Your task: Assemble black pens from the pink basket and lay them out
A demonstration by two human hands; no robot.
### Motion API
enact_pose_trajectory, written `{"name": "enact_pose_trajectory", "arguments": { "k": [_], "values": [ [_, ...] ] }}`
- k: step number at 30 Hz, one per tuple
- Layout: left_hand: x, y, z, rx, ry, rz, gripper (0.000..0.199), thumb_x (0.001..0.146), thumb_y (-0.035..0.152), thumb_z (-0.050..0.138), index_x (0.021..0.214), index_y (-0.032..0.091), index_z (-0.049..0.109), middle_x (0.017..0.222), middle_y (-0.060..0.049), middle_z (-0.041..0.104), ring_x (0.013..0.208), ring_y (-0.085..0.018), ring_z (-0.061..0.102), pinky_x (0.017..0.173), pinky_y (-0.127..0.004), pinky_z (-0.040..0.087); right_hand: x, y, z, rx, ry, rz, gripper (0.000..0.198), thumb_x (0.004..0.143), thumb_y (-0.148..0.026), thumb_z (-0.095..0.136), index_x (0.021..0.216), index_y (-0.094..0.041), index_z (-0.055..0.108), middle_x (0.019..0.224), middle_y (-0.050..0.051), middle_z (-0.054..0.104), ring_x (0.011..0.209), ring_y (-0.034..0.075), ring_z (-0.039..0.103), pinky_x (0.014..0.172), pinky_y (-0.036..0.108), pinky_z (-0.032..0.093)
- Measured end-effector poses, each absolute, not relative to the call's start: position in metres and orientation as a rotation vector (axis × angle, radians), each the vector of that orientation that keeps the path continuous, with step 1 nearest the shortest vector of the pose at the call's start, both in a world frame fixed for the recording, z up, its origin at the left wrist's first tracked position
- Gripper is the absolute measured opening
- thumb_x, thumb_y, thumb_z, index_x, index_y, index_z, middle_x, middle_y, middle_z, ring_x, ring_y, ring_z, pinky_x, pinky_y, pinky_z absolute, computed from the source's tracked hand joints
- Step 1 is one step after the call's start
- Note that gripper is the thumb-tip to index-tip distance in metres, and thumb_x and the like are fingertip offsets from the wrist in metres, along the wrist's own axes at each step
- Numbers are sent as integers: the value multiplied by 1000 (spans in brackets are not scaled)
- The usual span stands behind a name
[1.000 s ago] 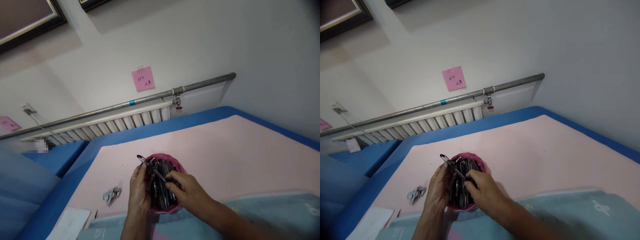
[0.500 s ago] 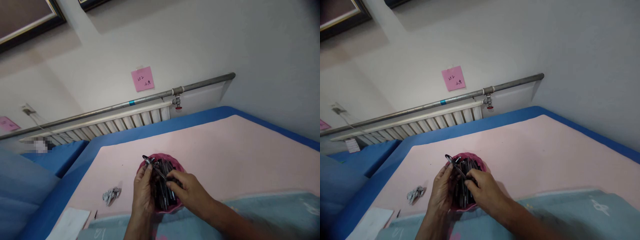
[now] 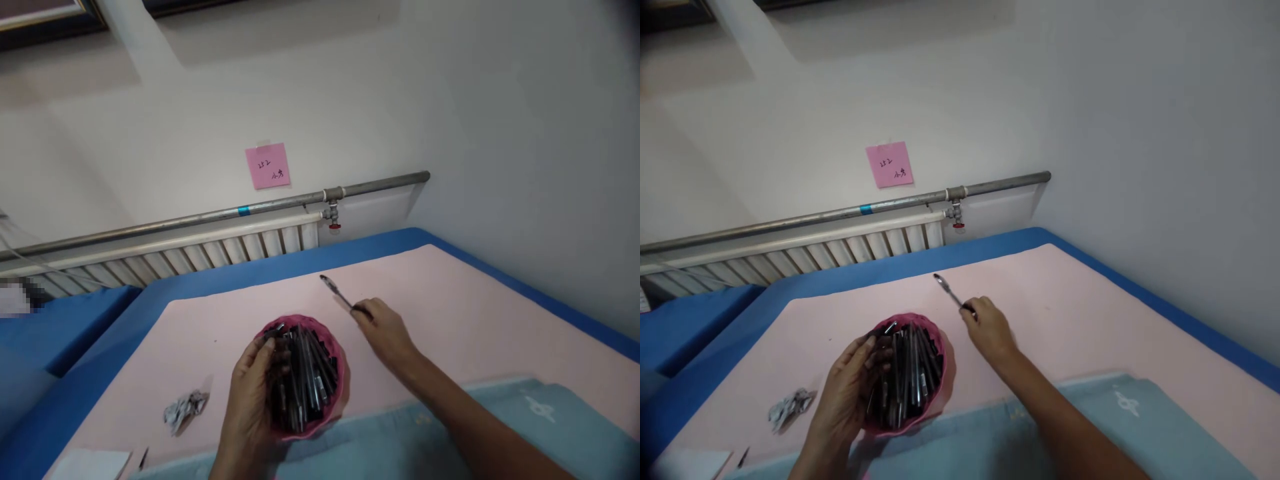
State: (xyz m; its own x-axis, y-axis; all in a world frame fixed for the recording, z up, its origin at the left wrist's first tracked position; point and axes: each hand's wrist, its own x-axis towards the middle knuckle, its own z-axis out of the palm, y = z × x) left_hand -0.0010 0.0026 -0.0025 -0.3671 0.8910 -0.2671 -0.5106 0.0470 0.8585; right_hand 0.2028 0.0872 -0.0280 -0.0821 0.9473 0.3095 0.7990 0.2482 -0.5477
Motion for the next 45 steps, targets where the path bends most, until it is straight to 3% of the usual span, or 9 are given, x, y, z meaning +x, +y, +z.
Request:
{"name": "enact_pose_trajectory", "arguments": {
  "k": [5,12,16,21,24,28,37,45],
  "values": [
    [-15,7,-6,455,1242,1619,9,67,13,63,76,15,61,66,-1,66,55,-9,60,51,-18,47,238,118,-35,-1845,-1845,188,23,82,-25,39,76,-16,59,79,7,59,73,19,56,66,30,35],
    [-24,7,-9,529,1310,1558,15,65,21,66,77,16,59,65,1,63,54,-8,56,52,-18,44,247,130,-46,-1970,-1809,81,22,79,-22,41,79,-13,61,79,10,59,75,24,56,70,36,30],
    [-26,7,-15,692,1379,1512,23,66,31,65,81,15,60,66,1,62,55,-9,54,53,-20,41,235,118,-38,-1817,-1871,23,24,81,-20,38,87,-14,61,88,11,59,88,25,54,75,37,30],
    [-33,7,-21,956,1621,1445,24,69,38,59,80,17,61,69,1,61,63,-13,54,60,-24,41,196,82,-23,-1356,-2072,205,17,81,-20,44,78,-19,60,84,5,59,81,18,54,74,30,36],
    [-37,5,-17,1150,1833,1336,22,73,38,54,80,19,61,73,-1,63,69,-16,55,64,-27,41,175,61,-18,-1141,-2187,346,15,79,-18,47,81,-20,61,89,4,58,85,19,51,76,32,36],
    [-37,4,-12,1428,2082,1089,15,75,32,50,76,20,59,75,-3,62,73,-19,56,68,-31,40,163,48,-20,-1121,-2280,312,14,78,-15,48,79,-20,61,92,5,58,90,21,49,79,36,34],
    [0,4,-27,2098,2182,850,17,75,29,53,82,17,63,98,-10,57,94,-26,49,83,-41,39,161,45,-30,-1195,-2409,145,11,80,-21,50,76,-17,60,100,8,55,99,24,42,81,38,32],
    [11,4,-33,2139,2334,624,20,76,28,52,88,16,63,113,-11,55,103,-28,45,86,-44,37,156,41,-26,-1274,-2412,74,11,81,-23,50,81,-17,59,104,10,54,98,25,44,80,37,33]
  ]
}}
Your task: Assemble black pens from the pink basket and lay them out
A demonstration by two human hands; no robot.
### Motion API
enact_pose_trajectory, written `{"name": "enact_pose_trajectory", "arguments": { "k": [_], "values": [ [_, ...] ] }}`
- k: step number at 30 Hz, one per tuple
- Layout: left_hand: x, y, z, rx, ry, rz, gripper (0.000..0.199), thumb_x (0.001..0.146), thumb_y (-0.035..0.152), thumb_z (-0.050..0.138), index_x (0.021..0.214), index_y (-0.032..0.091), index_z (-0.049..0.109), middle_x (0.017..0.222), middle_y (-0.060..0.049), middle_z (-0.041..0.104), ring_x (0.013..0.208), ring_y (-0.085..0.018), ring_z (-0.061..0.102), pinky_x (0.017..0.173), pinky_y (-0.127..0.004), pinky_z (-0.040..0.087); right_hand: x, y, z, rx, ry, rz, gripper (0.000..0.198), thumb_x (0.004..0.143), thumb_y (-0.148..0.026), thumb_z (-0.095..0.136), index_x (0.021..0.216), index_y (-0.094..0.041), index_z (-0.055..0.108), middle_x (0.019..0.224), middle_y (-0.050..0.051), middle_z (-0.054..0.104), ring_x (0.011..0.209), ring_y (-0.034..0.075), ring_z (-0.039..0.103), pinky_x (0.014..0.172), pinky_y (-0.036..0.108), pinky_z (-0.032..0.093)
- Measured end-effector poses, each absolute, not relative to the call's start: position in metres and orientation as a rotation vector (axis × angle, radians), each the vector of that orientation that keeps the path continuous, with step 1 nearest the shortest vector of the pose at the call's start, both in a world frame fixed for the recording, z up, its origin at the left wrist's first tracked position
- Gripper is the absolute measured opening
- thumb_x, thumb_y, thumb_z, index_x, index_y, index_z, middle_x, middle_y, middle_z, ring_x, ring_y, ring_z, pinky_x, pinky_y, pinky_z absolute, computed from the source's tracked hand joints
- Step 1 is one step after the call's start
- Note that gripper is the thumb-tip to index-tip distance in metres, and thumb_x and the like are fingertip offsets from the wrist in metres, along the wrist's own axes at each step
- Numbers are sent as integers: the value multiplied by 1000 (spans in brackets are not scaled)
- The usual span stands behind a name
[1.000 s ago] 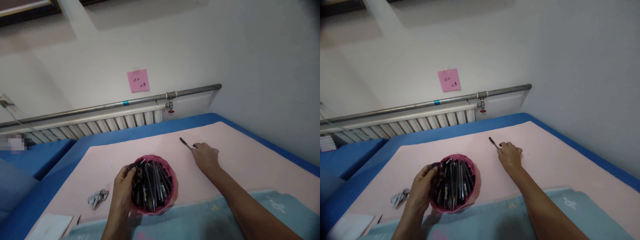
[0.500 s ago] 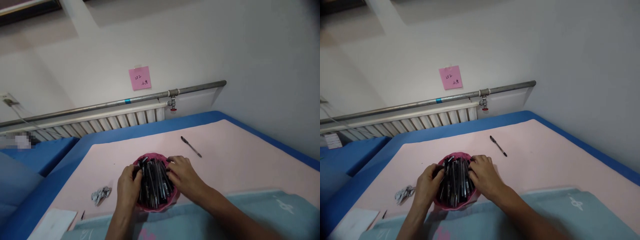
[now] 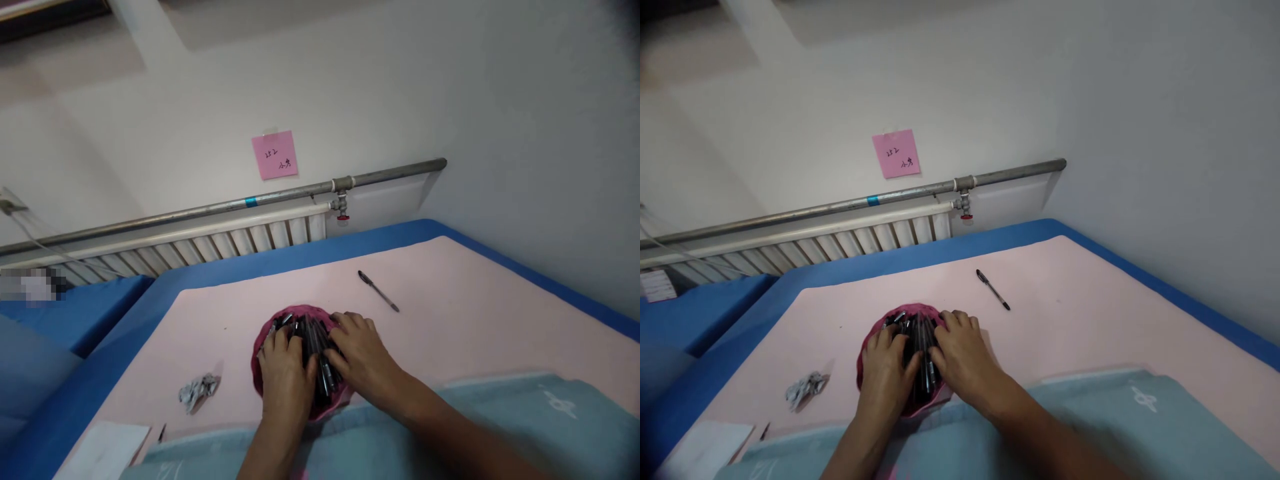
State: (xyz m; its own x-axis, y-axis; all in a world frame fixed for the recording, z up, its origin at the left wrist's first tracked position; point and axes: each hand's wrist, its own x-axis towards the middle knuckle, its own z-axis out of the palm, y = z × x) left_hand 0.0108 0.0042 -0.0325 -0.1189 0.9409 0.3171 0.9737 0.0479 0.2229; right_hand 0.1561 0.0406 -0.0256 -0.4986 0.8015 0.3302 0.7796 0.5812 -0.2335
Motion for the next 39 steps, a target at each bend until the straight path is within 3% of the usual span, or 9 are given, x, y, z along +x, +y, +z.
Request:
{"name": "enact_pose_trajectory", "arguments": {
  "k": [7,12,18,23,27,31,34,39],
  "values": [
    [13,6,-31,-2012,-2296,-547,22,78,29,49,87,16,64,116,-11,54,108,-30,43,87,-45,36,151,39,-26,-1354,-2420,1,18,82,-27,49,86,-14,62,117,14,52,104,30,42,83,42,33],
    [12,5,-29,-2037,-2322,-586,22,77,28,49,85,14,64,117,-13,54,109,-31,43,87,-47,36,150,41,-32,-1442,-2370,119,20,79,-27,50,86,-14,64,128,15,45,110,34,38,83,45,35],
    [6,6,-32,-2055,-2332,-855,19,77,27,49,78,16,65,112,-12,57,105,-30,47,88,-47,36,149,42,-37,-1442,-2291,243,12,75,-22,53,80,-16,63,131,14,43,113,34,37,86,47,36],
    [-6,5,-23,-2035,-2412,-1386,18,76,30,51,74,19,65,94,-8,61,93,-23,54,86,-40,40,150,45,-37,-1425,-2217,310,10,77,-22,53,77,-17,61,129,12,45,111,30,41,87,45,37],
    [-20,5,-8,-1738,-2603,-2082,22,77,38,51,81,19,62,73,-1,61,71,-16,57,66,-30,46,153,45,-27,-1312,-2085,314,10,78,-20,51,73,-17,59,126,10,47,113,28,40,90,44,36],
    [-37,9,-1,-1052,-2563,-2950,11,78,27,53,82,18,55,66,0,61,57,-12,59,49,-23,45,156,38,-13,-1099,-2100,492,15,85,-22,44,87,-21,59,95,5,61,89,19,54,79,35,43],
    [-49,12,1,-677,-2411,-3244,5,77,12,52,80,16,54,72,-3,64,64,-14,64,51,-24,50,156,32,-8,-1034,-2200,607,19,87,-22,40,91,-22,59,80,2,61,75,16,56,68,30,44],
    [-57,12,2,-499,-2149,-3490,10,76,7,52,77,16,55,73,-3,65,73,-16,66,63,-30,54,154,29,-12,-972,-2272,572,21,88,-23,39,93,-23,60,81,2,63,73,16,57,67,29,44]
  ]
}}
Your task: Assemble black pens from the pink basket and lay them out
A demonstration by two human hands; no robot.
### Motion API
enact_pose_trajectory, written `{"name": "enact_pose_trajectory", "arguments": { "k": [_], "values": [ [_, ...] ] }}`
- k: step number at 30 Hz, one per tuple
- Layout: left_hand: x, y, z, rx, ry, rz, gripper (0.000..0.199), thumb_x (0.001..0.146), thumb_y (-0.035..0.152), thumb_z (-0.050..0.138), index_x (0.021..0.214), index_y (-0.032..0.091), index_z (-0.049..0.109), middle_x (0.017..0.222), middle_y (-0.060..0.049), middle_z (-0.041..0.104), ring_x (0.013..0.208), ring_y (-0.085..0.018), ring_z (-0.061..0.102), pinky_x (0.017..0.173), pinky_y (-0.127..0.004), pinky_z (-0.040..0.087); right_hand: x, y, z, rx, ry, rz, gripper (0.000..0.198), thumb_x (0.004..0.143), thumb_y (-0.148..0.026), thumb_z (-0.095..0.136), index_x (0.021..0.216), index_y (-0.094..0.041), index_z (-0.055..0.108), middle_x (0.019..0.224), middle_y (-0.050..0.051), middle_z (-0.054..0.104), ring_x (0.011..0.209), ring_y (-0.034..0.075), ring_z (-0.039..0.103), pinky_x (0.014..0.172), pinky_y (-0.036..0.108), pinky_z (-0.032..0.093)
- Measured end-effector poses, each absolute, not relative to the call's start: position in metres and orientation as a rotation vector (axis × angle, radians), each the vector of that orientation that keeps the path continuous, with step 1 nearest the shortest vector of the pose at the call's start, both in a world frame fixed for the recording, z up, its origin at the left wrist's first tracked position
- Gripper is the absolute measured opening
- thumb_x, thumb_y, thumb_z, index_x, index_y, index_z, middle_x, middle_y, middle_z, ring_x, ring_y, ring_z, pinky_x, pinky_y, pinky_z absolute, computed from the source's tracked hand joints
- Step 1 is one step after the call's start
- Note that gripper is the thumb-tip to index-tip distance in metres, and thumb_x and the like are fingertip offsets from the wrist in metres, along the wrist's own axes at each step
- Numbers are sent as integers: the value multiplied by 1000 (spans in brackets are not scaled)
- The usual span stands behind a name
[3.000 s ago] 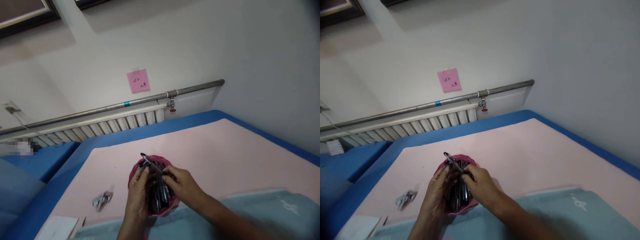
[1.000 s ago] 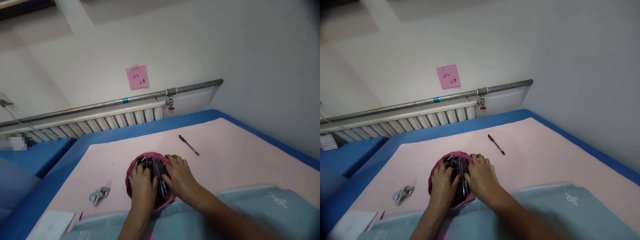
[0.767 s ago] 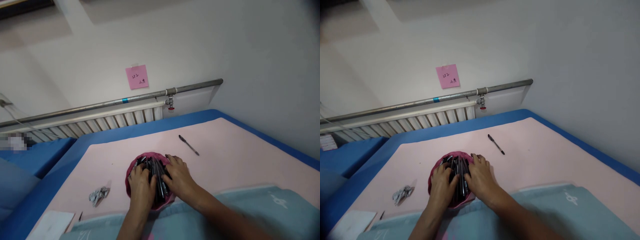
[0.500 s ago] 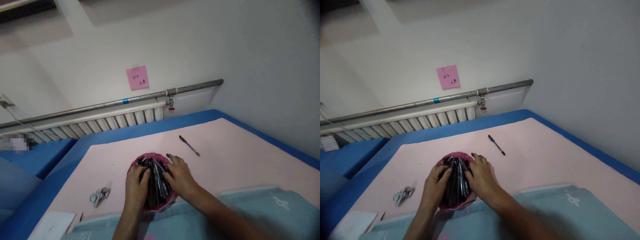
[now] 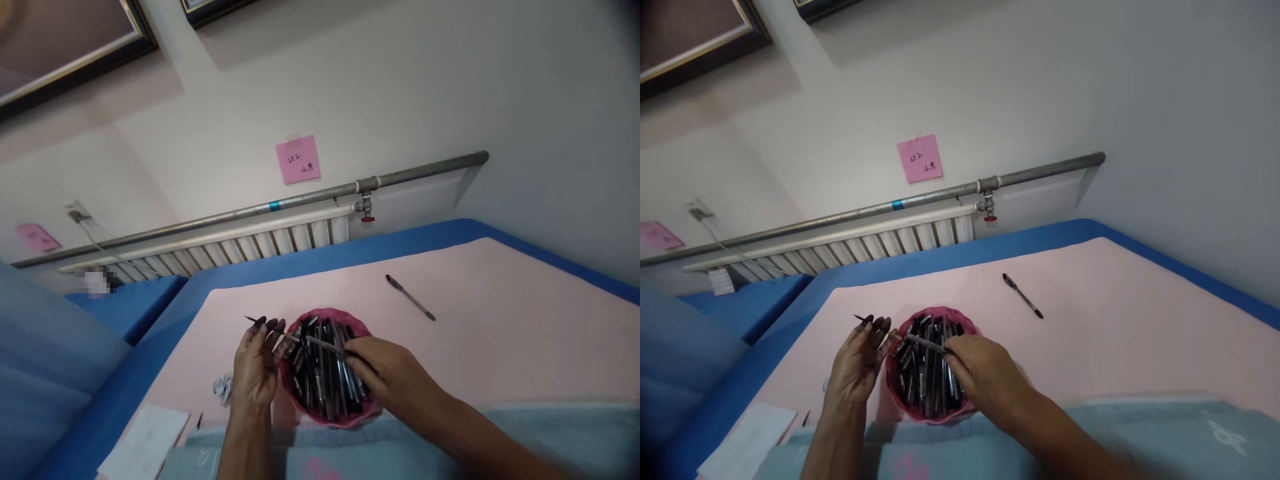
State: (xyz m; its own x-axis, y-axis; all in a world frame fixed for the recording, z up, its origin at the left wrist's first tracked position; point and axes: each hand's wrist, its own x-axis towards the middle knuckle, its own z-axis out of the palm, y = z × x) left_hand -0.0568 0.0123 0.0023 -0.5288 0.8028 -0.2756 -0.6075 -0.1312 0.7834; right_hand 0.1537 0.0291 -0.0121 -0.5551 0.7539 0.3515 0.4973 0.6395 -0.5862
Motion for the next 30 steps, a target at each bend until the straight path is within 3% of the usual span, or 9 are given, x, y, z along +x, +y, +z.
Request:
{"name": "enact_pose_trajectory", "arguments": {
  "k": [30],
  "values": [
    [-44,11,5,297,1175,1874,10,73,7,55,78,16,54,73,-3,64,72,-16,66,57,-27,55,153,29,-16,-1009,-2343,549,19,88,-24,40,86,-22,59,77,1,61,69,16,56,64,28,43]
  ]
}}
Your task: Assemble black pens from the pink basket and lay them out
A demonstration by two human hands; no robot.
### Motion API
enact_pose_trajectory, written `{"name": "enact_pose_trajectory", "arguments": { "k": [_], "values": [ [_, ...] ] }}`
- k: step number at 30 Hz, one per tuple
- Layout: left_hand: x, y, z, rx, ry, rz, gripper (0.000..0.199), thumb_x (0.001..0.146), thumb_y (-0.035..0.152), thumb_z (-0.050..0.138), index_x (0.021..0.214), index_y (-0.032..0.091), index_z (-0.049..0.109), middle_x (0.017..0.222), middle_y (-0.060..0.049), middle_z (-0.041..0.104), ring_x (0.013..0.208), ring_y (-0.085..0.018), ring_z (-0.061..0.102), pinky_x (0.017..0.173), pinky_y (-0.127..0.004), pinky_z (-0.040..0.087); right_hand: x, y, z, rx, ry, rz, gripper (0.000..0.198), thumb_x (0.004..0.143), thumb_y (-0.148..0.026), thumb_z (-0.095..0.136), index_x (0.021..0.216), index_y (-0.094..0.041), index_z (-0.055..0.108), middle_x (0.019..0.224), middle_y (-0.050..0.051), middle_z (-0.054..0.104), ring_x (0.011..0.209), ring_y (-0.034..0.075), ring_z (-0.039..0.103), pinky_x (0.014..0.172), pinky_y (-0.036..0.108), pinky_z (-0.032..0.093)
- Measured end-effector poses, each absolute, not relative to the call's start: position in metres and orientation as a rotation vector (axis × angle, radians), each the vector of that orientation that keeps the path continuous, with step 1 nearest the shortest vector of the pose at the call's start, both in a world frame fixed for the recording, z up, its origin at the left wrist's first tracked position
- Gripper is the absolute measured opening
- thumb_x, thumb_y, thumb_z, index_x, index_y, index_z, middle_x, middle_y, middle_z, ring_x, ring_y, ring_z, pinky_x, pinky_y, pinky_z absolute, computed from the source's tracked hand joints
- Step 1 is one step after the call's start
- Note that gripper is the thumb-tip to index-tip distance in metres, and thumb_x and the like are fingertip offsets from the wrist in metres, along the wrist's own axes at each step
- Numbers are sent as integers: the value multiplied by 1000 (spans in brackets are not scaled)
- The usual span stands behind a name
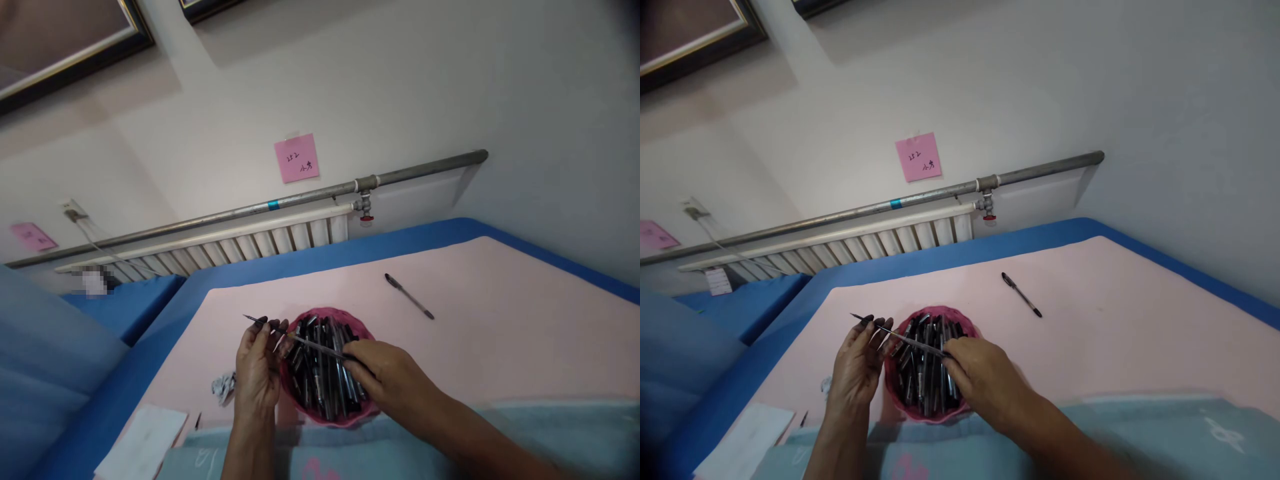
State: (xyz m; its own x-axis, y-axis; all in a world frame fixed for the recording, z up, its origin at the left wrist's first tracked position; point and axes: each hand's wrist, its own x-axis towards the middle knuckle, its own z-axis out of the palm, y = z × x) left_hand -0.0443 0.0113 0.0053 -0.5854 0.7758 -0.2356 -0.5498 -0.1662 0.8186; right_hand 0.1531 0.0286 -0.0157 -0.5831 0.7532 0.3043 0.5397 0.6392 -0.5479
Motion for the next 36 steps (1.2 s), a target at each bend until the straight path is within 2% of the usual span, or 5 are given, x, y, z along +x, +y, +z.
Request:
{"name": "enact_pose_trajectory", "arguments": {
  "k": [15,24,30,36],
  "values": [
    [-39,11,7,330,1201,1928,10,73,8,56,78,16,53,72,-2,63,70,-16,67,57,-25,54,153,28,-18,-952,-2358,398,19,89,-23,39,85,-19,57,79,3,61,73,16,55,68,30,41],
    [-35,10,4,369,1148,1812,12,72,9,58,80,16,52,71,-3,65,71,-18,67,55,-24,54,153,27,-14,-978,-2268,636,20,88,-25,41,89,-21,60,78,2,61,71,15,56,64,26,43],
    [-24,5,4,466,1112,1716,15,70,16,64,79,16,52,76,-4,66,73,-17,67,60,-25,54,151,28,-16,-994,-2218,700,19,87,-25,42,90,-22,61,78,1,62,70,14,57,65,26,44],
    [-23,7,2,449,1139,1722,17,70,17,64,81,17,51,72,-3,67,66,-14,66,55,-22,52,151,28,-14,-1014,-2197,757,17,86,-25,44,88,-22,61,76,0,61,70,14,56,64,26,44]
  ]
}}
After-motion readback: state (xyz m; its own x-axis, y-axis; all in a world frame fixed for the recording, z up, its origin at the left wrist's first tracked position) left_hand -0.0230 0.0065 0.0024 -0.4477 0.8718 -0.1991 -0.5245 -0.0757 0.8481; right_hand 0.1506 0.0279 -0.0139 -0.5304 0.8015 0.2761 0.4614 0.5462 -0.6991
